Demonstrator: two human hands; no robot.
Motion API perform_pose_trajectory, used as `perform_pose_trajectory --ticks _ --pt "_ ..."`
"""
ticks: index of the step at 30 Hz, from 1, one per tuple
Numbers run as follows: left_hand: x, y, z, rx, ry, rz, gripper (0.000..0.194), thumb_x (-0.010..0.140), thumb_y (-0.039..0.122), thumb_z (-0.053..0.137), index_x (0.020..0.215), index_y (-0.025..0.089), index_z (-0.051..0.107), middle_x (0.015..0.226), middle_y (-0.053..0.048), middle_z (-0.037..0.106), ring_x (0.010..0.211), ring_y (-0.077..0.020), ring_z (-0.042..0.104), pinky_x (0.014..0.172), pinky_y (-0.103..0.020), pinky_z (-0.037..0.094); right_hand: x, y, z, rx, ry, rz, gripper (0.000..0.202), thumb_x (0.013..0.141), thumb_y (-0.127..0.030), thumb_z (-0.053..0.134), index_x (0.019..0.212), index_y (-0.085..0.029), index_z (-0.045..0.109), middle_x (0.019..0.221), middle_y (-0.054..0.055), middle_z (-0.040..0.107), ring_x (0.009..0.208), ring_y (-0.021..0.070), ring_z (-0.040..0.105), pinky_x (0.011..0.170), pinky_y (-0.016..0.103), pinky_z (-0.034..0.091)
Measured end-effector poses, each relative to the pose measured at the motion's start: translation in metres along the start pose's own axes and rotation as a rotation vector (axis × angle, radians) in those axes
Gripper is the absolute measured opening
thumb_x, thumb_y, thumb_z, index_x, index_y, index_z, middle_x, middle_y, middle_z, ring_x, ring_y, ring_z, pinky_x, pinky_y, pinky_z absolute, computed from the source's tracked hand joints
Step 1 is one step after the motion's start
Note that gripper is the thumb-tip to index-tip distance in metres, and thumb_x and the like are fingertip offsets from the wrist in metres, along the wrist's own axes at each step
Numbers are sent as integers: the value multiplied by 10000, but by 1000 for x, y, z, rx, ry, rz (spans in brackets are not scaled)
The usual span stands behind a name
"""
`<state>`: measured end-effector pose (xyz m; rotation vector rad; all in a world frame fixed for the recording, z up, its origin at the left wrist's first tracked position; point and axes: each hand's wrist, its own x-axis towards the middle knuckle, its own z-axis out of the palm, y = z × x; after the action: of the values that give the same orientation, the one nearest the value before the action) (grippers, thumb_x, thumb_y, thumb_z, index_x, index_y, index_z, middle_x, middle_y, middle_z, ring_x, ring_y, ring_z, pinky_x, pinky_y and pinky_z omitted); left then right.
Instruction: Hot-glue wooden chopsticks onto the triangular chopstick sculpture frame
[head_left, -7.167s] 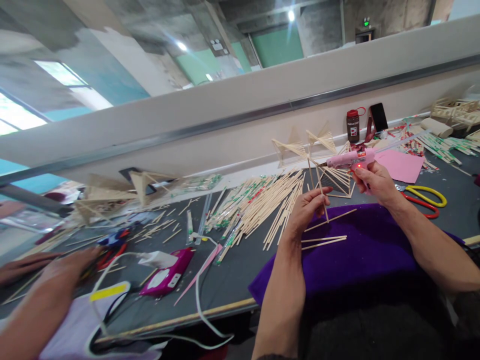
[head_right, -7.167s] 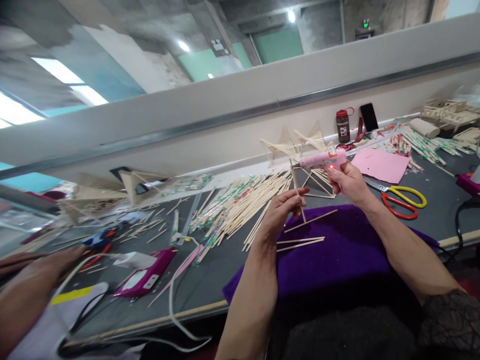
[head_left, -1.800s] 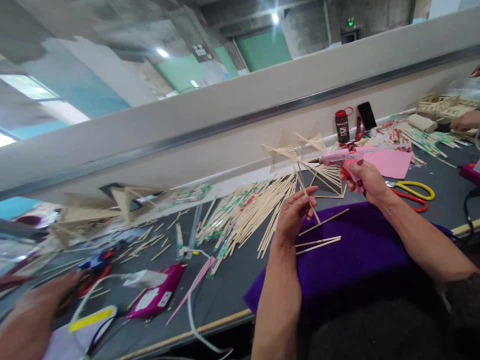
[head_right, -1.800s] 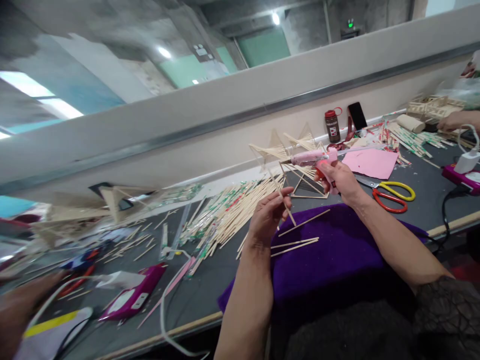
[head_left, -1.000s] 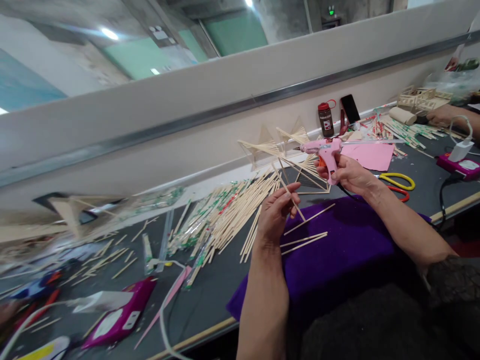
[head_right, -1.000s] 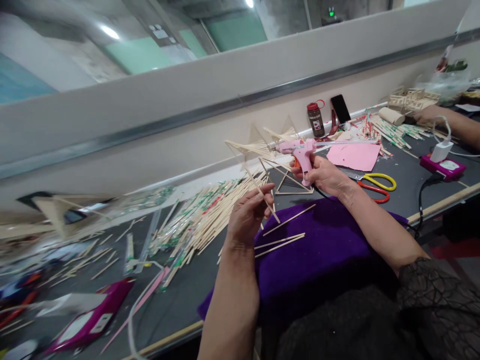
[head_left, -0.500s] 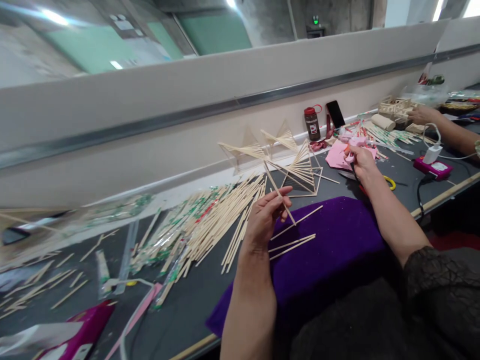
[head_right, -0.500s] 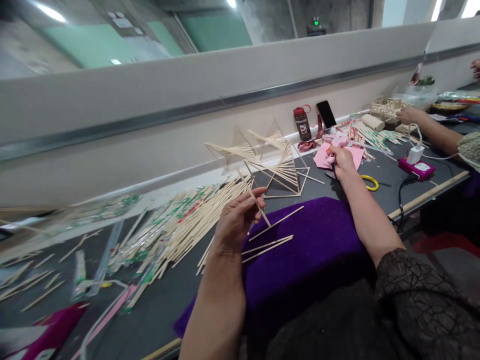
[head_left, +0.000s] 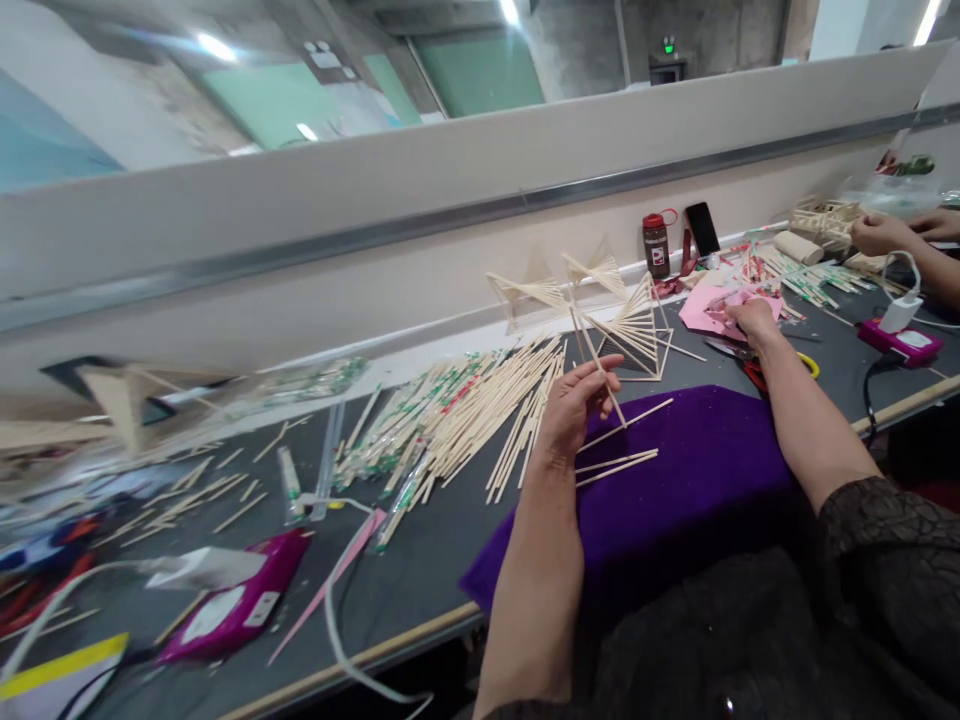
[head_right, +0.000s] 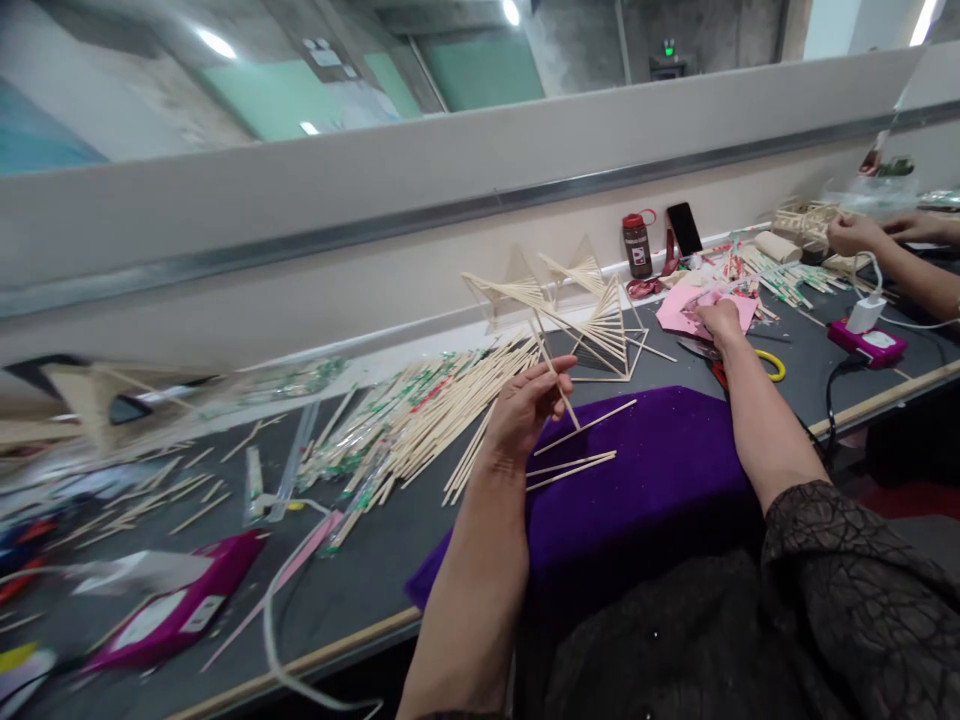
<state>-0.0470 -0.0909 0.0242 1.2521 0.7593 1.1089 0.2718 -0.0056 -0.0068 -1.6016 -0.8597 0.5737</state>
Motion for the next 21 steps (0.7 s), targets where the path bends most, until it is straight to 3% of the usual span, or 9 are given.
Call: perform_pose_trajectory --ticks 3,7,9,12,15,18,21 --pt "-2 3 2 -12 -17 12 342 697 318 693 988 140 717 673 24 628 425 -47 509 394 -179 360 0 1 -6 -274 52 -1 196 635 -192 754 777 -101 655 779 124 688 843 271 668 753 343 517" --pt "-3 5 4 -29 -29 24 340 701 312 685 995 145 713 670 27 621 422 -42 498 394 -180 356 -8 -4 -12 -529 96 -40 406 668 -266 783 987 -34 687 1151 294 629 1172 408 554 970 484 423" --pt "-3 6 5 -35 -32 33 346 707 319 681 1006 147 711 675 26 621 425 -41 493 393 -182 355 -15 -11 -14 -652 123 -96 416 757 -286 709 1071 -15 679 1239 325 578 1201 421 532 982 522 400" --pt "-3 4 6 -38 -33 45 355 704 330 696 1009 148 709 682 25 620 428 -39 490 388 -182 350 -34 -25 -8 -702 103 -314 326 835 -265 600 1079 -77 706 1179 234 651 1120 343 599 946 449 434" --pt "-3 2 7 -27 -28 52 378 693 357 730 1009 151 708 687 27 617 432 -39 496 387 -179 348 -64 -37 10 -346 -124 -496 212 813 -235 572 896 -142 744 880 79 734 849 209 674 801 297 482" --pt "-2 0 6 -4 -11 55 413 678 396 757 1008 153 706 693 27 615 441 -40 500 391 -178 348 -101 -47 31 -13 -424 -514 199 768 -301 606 806 -151 731 690 8 691 609 140 629 618 230 461" --pt "-1 -2 7 41 3 55 431 667 437 767 981 147 707 694 21 614 449 -42 496 402 -183 352 -131 -57 45 118 -584 -520 230 757 -356 617 781 -154 724 628 -11 649 555 120 598 547 208 425"
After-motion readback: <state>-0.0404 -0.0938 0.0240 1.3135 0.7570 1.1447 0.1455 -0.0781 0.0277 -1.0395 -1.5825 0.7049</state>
